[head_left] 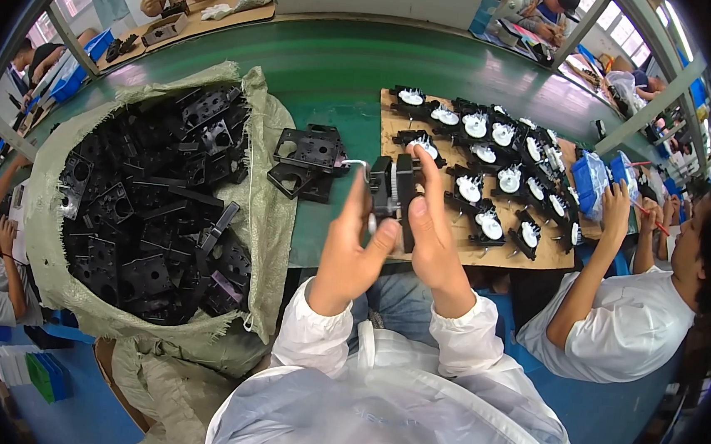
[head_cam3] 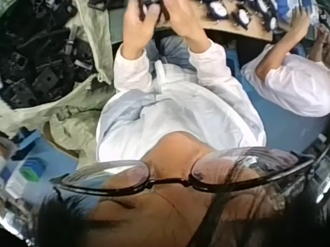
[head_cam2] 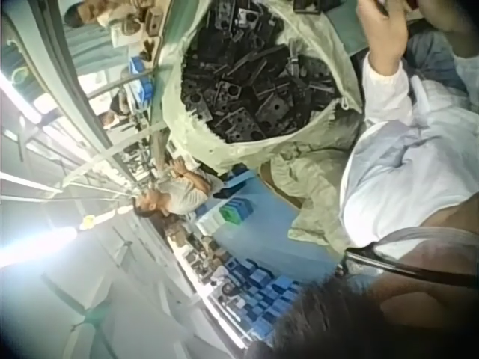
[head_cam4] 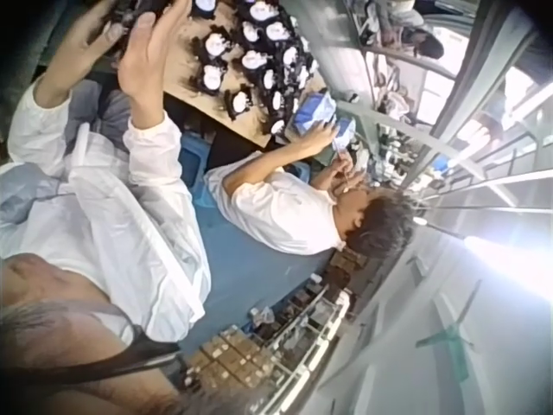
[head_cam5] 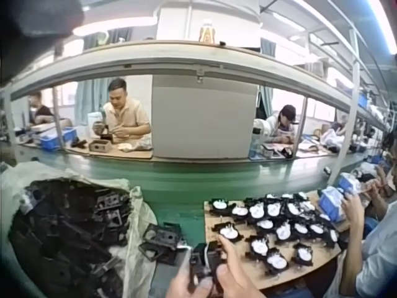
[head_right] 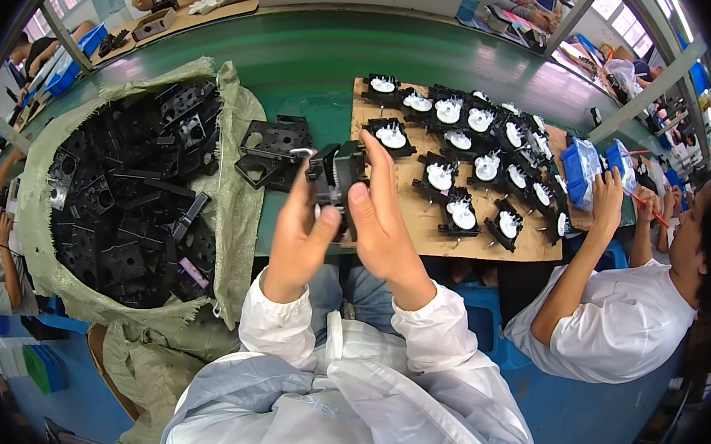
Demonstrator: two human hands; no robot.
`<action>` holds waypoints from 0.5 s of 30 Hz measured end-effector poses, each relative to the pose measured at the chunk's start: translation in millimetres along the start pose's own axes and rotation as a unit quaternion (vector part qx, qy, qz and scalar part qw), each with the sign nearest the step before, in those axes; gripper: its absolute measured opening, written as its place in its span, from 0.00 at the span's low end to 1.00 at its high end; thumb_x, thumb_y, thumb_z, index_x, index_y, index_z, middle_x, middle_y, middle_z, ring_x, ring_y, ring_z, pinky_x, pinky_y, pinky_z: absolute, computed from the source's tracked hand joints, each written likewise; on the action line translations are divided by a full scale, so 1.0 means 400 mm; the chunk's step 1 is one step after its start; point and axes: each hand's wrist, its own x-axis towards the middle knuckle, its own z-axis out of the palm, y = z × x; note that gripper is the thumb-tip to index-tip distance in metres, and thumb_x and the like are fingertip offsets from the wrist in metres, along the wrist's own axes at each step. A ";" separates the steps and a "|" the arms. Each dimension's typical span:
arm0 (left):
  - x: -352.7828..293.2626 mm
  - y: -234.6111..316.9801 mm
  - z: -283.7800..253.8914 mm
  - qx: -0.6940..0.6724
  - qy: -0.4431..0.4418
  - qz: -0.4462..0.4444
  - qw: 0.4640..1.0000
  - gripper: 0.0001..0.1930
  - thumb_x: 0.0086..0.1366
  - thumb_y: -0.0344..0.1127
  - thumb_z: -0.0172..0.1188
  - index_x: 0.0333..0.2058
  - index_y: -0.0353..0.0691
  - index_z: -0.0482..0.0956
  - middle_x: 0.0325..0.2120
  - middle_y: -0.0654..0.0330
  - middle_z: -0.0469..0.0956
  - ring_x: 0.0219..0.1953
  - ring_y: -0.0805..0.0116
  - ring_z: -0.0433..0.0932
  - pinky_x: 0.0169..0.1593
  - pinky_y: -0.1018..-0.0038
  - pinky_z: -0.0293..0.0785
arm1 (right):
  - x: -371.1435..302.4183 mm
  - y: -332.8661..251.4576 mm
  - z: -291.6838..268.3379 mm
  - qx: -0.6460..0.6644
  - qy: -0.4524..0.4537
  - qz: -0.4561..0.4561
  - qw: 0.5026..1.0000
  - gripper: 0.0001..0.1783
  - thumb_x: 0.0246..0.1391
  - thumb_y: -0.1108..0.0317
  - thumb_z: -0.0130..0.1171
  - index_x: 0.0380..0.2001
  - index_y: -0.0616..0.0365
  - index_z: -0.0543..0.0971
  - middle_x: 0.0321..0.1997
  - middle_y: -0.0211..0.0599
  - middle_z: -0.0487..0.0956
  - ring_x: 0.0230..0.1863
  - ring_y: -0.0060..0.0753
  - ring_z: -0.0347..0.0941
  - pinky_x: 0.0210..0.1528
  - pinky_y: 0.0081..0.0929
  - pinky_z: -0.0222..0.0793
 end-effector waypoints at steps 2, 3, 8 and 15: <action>0.003 0.000 0.001 0.032 -0.023 -0.003 0.999 0.46 0.55 0.32 0.69 0.68 0.35 0.51 0.46 0.45 0.77 0.41 0.54 0.80 0.48 0.68 0.76 | 0.000 0.004 0.000 0.005 0.003 -0.012 1.000 0.34 0.70 0.53 0.35 0.70 0.65 0.52 0.73 0.55 0.54 0.74 0.49 0.47 0.73 0.43 0.42; 0.005 0.001 0.001 0.087 -0.009 0.041 0.995 0.45 0.54 0.31 0.69 0.67 0.34 0.54 0.45 0.45 0.77 0.41 0.54 0.80 0.48 0.68 0.76 | -0.001 0.004 0.000 0.066 0.003 -0.006 0.998 0.34 0.70 0.52 0.35 0.70 0.65 0.53 0.72 0.54 0.55 0.73 0.48 0.50 0.72 0.42 0.44; 0.003 0.019 0.008 0.255 0.037 0.156 0.953 0.37 0.50 0.28 0.68 0.59 0.31 0.65 0.42 0.48 0.79 0.39 0.54 0.80 0.44 0.69 0.76 | 0.005 -0.002 -0.008 0.240 0.015 0.034 0.970 0.33 0.69 0.51 0.35 0.68 0.64 0.57 0.67 0.53 0.63 0.66 0.43 0.60 0.66 0.37 0.55; -0.002 0.020 0.082 0.274 0.086 0.207 0.935 0.21 0.45 0.26 0.65 0.41 0.30 0.75 0.32 0.50 0.79 0.27 0.58 0.76 0.33 0.70 0.73 | 0.027 0.019 -0.039 0.127 0.116 0.058 0.983 0.22 0.67 0.58 0.39 0.49 0.64 0.74 0.43 0.43 0.77 0.39 0.28 0.70 0.44 0.23 0.65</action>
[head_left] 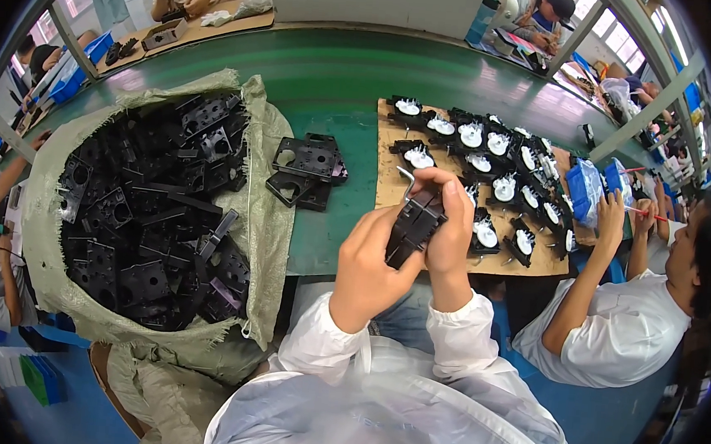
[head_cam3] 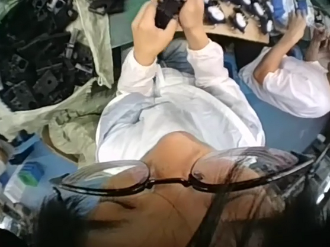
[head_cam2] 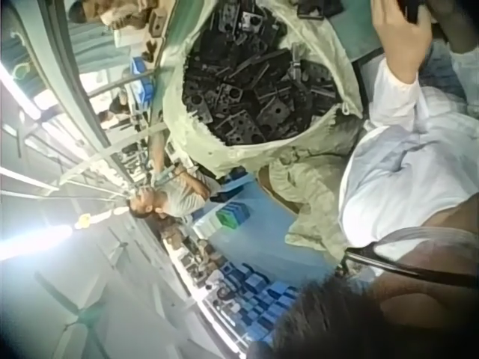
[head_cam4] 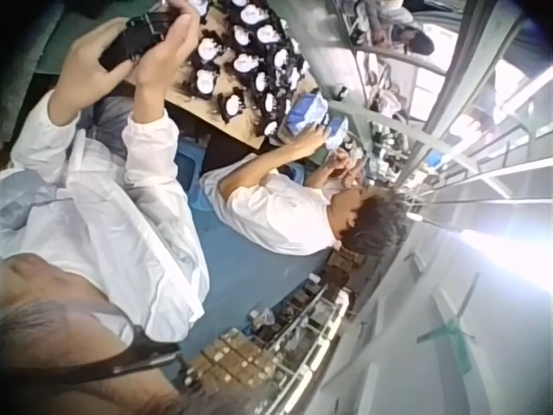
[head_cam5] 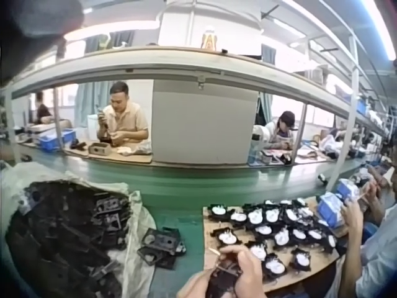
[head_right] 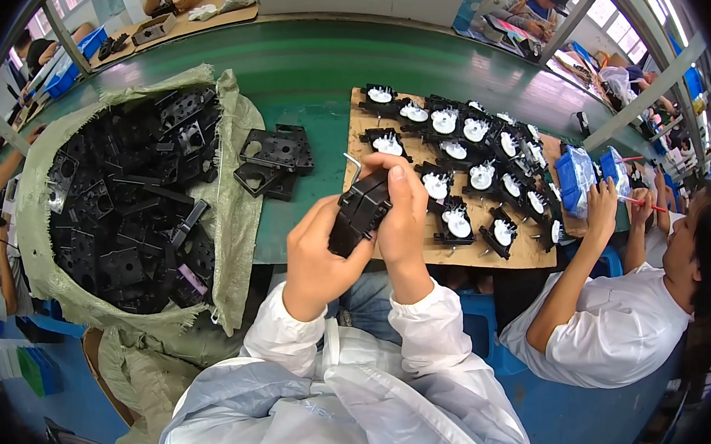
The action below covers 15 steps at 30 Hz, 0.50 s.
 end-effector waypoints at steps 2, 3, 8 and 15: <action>0.006 0.001 0.015 0.000 0.024 0.028 0.999 0.20 0.45 0.26 0.65 0.40 0.30 0.76 0.31 0.50 0.79 0.25 0.58 0.75 0.31 0.70 0.72 | 0.018 -0.005 0.006 -0.010 0.037 -0.042 0.998 0.19 0.65 0.60 0.40 0.37 0.62 0.77 0.34 0.38 0.77 0.32 0.25 0.68 0.37 0.20 0.64; 0.015 0.000 0.020 0.011 0.024 0.013 1.000 0.20 0.45 0.26 0.65 0.40 0.30 0.75 0.31 0.50 0.79 0.25 0.58 0.75 0.32 0.69 0.72 | 0.035 -0.015 0.022 0.007 0.056 -0.069 0.996 0.18 0.64 0.62 0.40 0.30 0.61 0.77 0.29 0.35 0.76 0.28 0.24 0.66 0.34 0.20 0.63; 0.133 -0.016 -0.016 0.053 0.045 -0.068 0.995 0.20 0.49 0.24 0.62 0.44 0.28 0.75 0.36 0.47 0.80 0.32 0.57 0.78 0.37 0.67 0.75 | 0.219 -0.094 0.126 -0.072 -0.020 -0.202 0.977 0.17 0.62 0.65 0.43 0.25 0.62 0.77 0.26 0.32 0.77 0.26 0.25 0.66 0.33 0.22 0.63; 0.119 -0.127 -0.098 0.155 0.164 -0.056 0.973 0.21 0.56 0.30 0.62 0.49 0.31 0.74 0.47 0.47 0.77 0.43 0.49 0.75 0.53 0.61 0.68 | 0.596 0.059 0.232 -0.237 -0.052 -0.169 0.955 0.17 0.56 0.65 0.45 0.25 0.66 0.78 0.24 0.48 0.79 0.26 0.47 0.71 0.33 0.37 0.68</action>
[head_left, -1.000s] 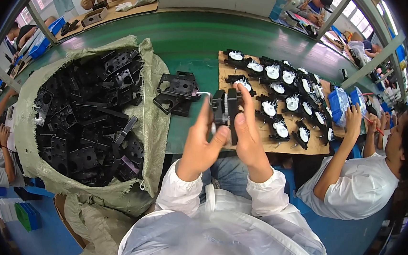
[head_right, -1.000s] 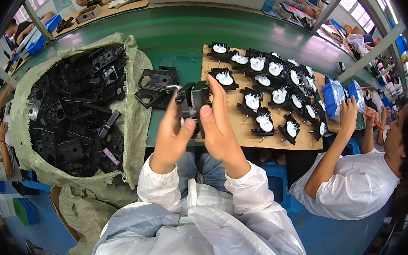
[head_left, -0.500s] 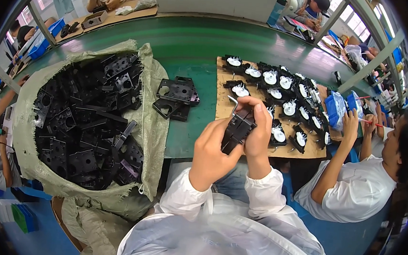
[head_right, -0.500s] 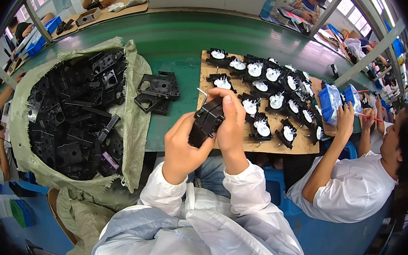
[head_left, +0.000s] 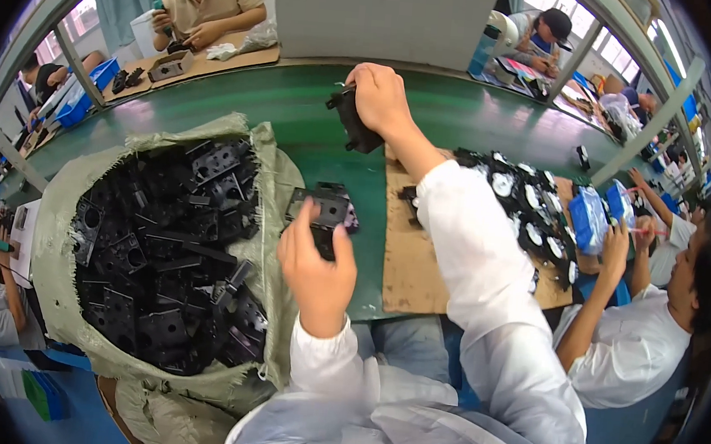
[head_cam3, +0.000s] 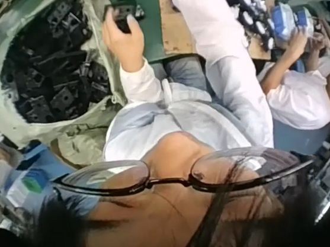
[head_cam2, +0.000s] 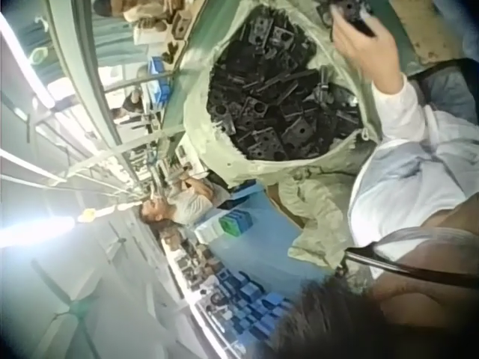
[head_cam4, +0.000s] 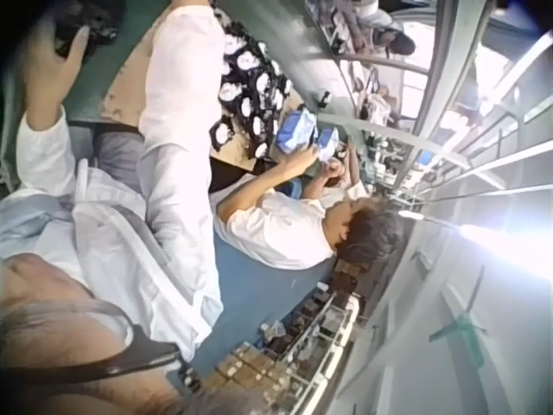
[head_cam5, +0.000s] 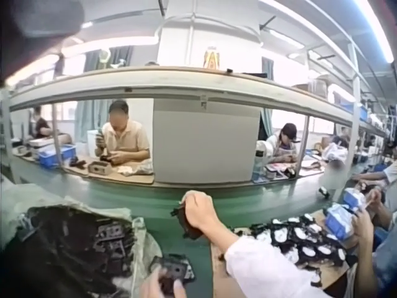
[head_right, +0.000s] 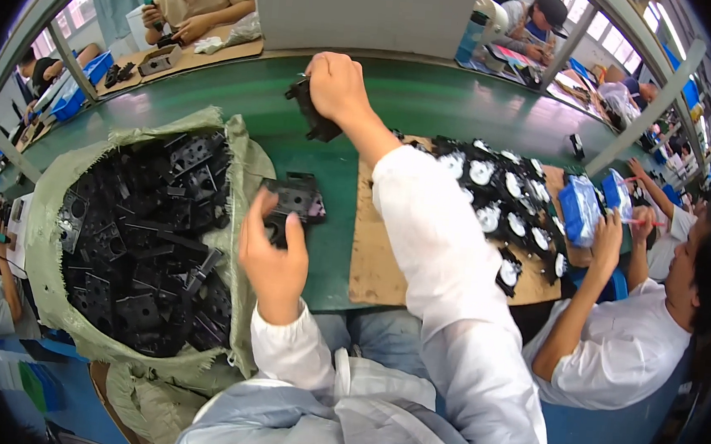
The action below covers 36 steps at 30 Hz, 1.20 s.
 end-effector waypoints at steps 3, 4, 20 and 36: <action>-0.008 -0.064 -0.044 0.115 -0.023 -0.016 0.993 0.21 0.56 0.32 0.62 0.49 0.33 0.75 0.48 0.49 0.77 0.45 0.50 0.74 0.55 0.62 0.67 | 0.057 0.161 0.118 -0.109 -0.075 0.100 0.986 0.20 0.57 0.63 0.43 0.28 0.67 0.80 0.32 0.55 0.82 0.34 0.63 0.75 0.41 0.48 0.71; -0.007 -0.075 -0.051 0.134 -0.031 -0.023 0.990 0.21 0.56 0.32 0.62 0.49 0.33 0.75 0.47 0.50 0.77 0.46 0.50 0.74 0.55 0.62 0.67 | 0.062 0.226 0.149 -0.107 -0.079 0.095 0.987 0.20 0.57 0.63 0.43 0.28 0.67 0.80 0.32 0.55 0.82 0.34 0.63 0.75 0.41 0.48 0.71; 0.021 -0.128 -0.063 0.124 -0.039 -0.039 0.991 0.18 0.57 0.32 0.60 0.47 0.36 0.76 0.45 0.52 0.77 0.45 0.51 0.72 0.55 0.62 0.65 | 0.003 0.119 0.082 -0.193 -0.363 -0.042 0.911 0.33 0.54 0.48 0.56 0.51 0.67 0.74 0.50 0.55 0.77 0.52 0.54 0.73 0.55 0.41 0.70; -0.011 0.028 0.003 0.045 -0.022 0.004 0.999 0.13 0.59 0.29 0.57 0.43 0.35 0.78 0.40 0.53 0.79 0.41 0.56 0.76 0.47 0.68 0.72 | -0.329 0.056 0.012 -0.210 -0.253 -0.169 0.929 0.31 0.45 0.55 0.66 0.49 0.63 0.74 0.38 0.51 0.79 0.39 0.55 0.76 0.42 0.41 0.73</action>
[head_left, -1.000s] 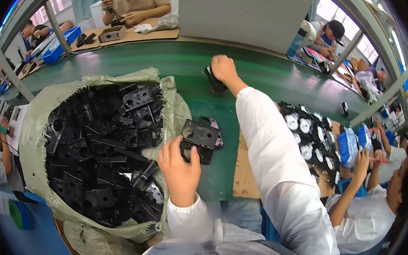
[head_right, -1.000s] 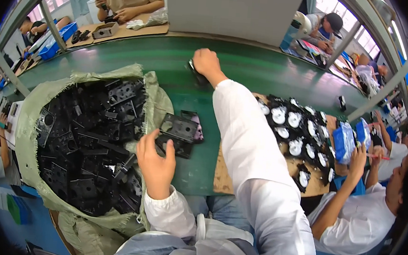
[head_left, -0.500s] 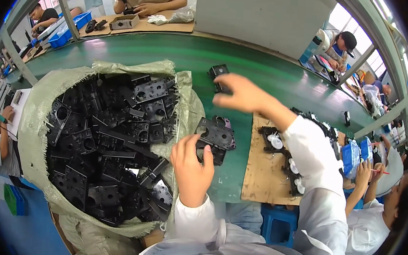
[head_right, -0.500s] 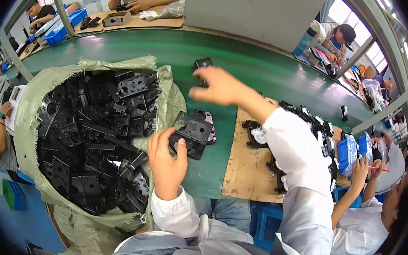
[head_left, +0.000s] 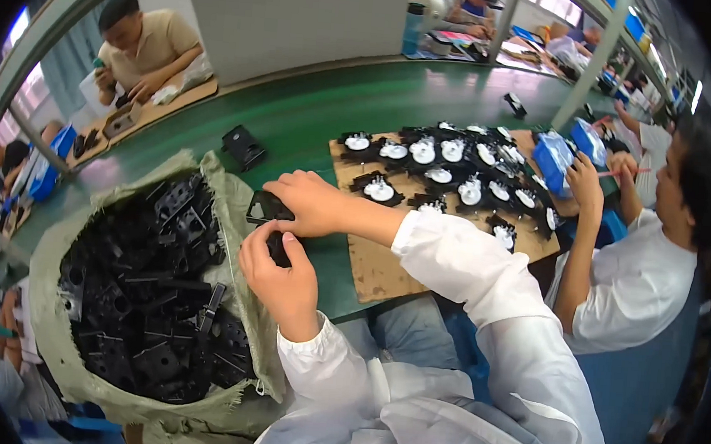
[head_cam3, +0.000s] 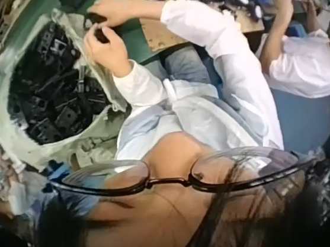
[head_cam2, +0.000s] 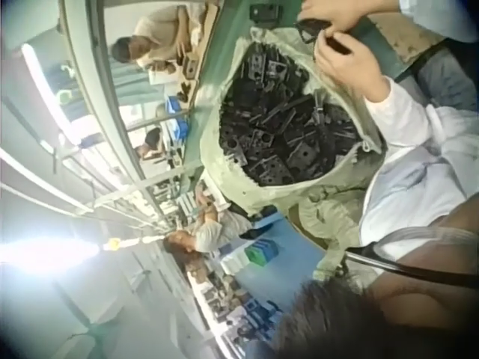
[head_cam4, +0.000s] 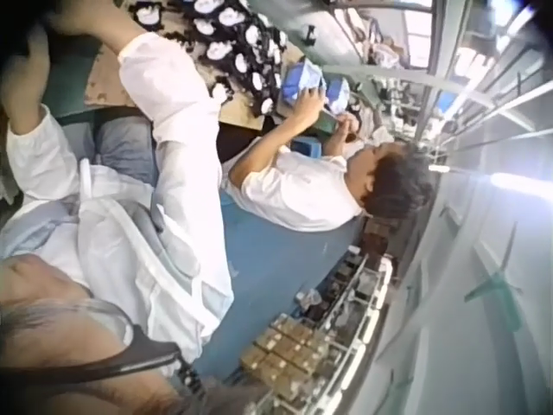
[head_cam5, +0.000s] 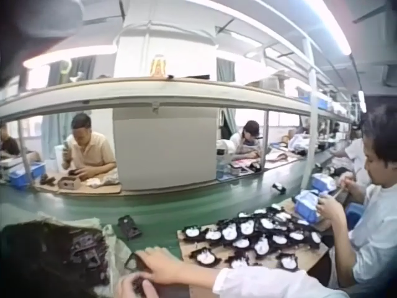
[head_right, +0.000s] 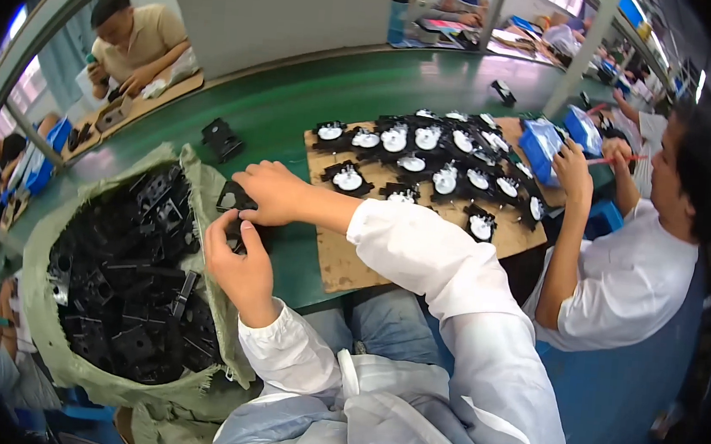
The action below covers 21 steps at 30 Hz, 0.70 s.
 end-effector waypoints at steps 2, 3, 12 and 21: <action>-0.001 0.015 0.036 -0.022 0.000 0.033 0.999 0.10 0.59 0.29 0.59 0.39 0.35 0.80 0.35 0.55 0.80 0.36 0.58 0.78 0.42 0.70 0.74 | -0.014 0.009 -0.069 0.044 0.079 0.041 0.995 0.27 0.45 0.58 0.65 0.45 0.63 0.74 0.33 0.48 0.79 0.34 0.54 0.75 0.38 0.41 0.72; 0.003 0.021 0.042 -0.016 -0.001 0.039 0.999 0.10 0.59 0.29 0.59 0.39 0.35 0.80 0.35 0.55 0.80 0.36 0.58 0.78 0.42 0.70 0.74 | -0.013 -0.019 -0.154 0.085 0.110 0.071 0.988 0.23 0.44 0.62 0.64 0.42 0.62 0.73 0.31 0.46 0.79 0.31 0.45 0.75 0.35 0.36 0.73; -0.001 0.190 0.465 0.124 -0.297 0.081 0.943 0.26 0.56 0.49 0.65 0.38 0.28 0.75 0.28 0.45 0.80 0.30 0.45 0.80 0.38 0.59 0.77 | -0.449 -0.033 -0.507 0.540 0.580 0.169 0.586 0.29 0.60 0.65 0.52 0.63 0.63 0.67 0.56 0.45 0.74 0.51 0.31 0.73 0.53 0.27 0.69; -0.019 0.198 0.586 0.199 -0.268 0.068 0.940 0.32 0.55 0.49 0.67 0.47 0.30 0.64 0.36 0.43 0.78 0.34 0.41 0.80 0.41 0.56 0.77 | -0.572 -0.122 -0.437 0.593 0.524 0.221 0.569 0.33 0.57 0.62 0.50 0.65 0.62 0.62 0.57 0.44 0.73 0.52 0.33 0.73 0.54 0.27 0.69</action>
